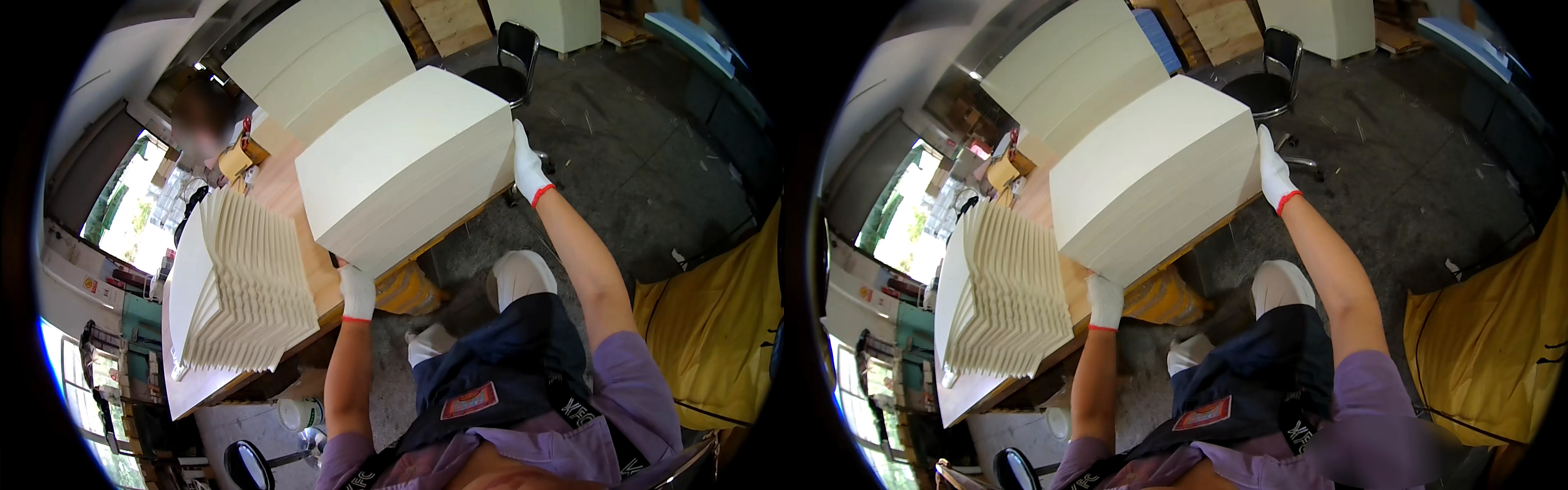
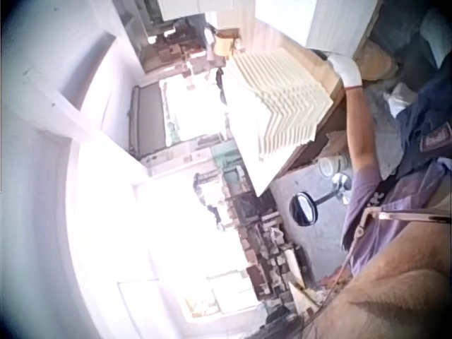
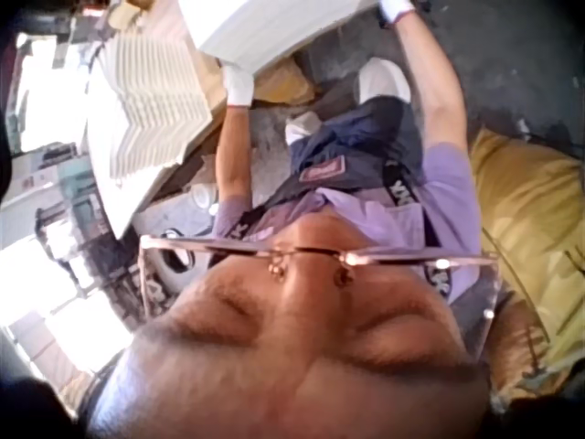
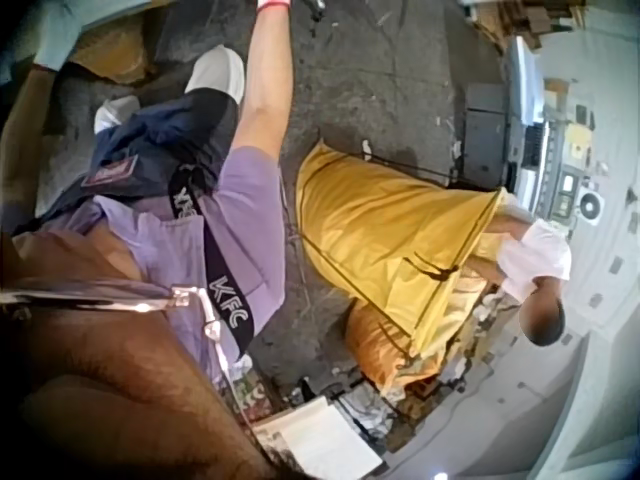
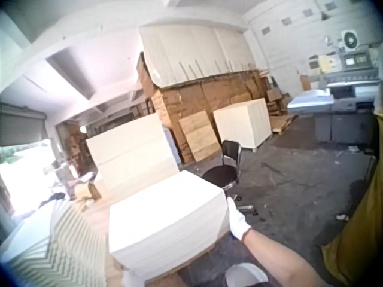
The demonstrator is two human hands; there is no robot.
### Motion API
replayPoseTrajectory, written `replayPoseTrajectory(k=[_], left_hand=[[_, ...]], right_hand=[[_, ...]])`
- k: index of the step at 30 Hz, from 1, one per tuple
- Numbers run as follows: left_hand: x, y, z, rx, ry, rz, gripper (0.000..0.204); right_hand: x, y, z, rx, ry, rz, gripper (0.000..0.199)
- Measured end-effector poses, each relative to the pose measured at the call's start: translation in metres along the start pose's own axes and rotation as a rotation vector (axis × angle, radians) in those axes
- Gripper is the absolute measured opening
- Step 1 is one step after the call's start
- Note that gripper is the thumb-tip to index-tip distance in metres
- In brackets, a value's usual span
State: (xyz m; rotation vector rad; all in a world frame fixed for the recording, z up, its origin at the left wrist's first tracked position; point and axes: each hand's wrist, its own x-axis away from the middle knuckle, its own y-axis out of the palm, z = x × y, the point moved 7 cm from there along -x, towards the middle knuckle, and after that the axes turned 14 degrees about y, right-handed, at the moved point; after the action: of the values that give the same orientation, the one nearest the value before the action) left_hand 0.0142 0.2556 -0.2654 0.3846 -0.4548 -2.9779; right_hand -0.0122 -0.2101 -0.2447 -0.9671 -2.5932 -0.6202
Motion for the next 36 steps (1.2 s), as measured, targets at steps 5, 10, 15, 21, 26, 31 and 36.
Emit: replayPoseTrajectory(k=[5, 10, 15, 21, 26, 31, 36], left_hand=[[0.005, 0.027, 0.150, -0.170, 0.800, 0.004, 0.052], [0.014, 0.197, 0.246, -0.686, 1.076, -0.709, 0.035], [-0.032, 0.328, 0.197, -1.047, 1.074, -1.021, 0.026], [-0.054, 0.344, 0.141, -1.062, 0.550, -1.141, 0.029], [-0.054, 0.346, 0.132, -0.965, 0.512, -1.103, 0.026], [-0.044, 0.345, 0.133, -0.680, 0.584, -1.129, 0.030], [-0.039, 0.352, 0.138, -0.641, 0.513, -1.106, 0.036]], right_hand=[[0.025, -0.019, -0.060, -0.034, -0.070, -0.232, 0.072], [0.079, -0.001, -0.133, 0.620, -0.255, -0.048, 0.062], [0.101, 0.029, -0.155, 1.126, -0.494, 0.168, 0.070], [0.114, 0.052, -0.172, 1.363, -1.058, 0.209, 0.051], [0.112, 0.078, -0.186, 1.280, -1.183, 0.028, 0.048], [0.094, 0.069, -0.167, 0.710, -0.609, -0.176, 0.057], [0.094, 0.054, -0.156, 0.598, -0.635, -0.065, 0.055]])
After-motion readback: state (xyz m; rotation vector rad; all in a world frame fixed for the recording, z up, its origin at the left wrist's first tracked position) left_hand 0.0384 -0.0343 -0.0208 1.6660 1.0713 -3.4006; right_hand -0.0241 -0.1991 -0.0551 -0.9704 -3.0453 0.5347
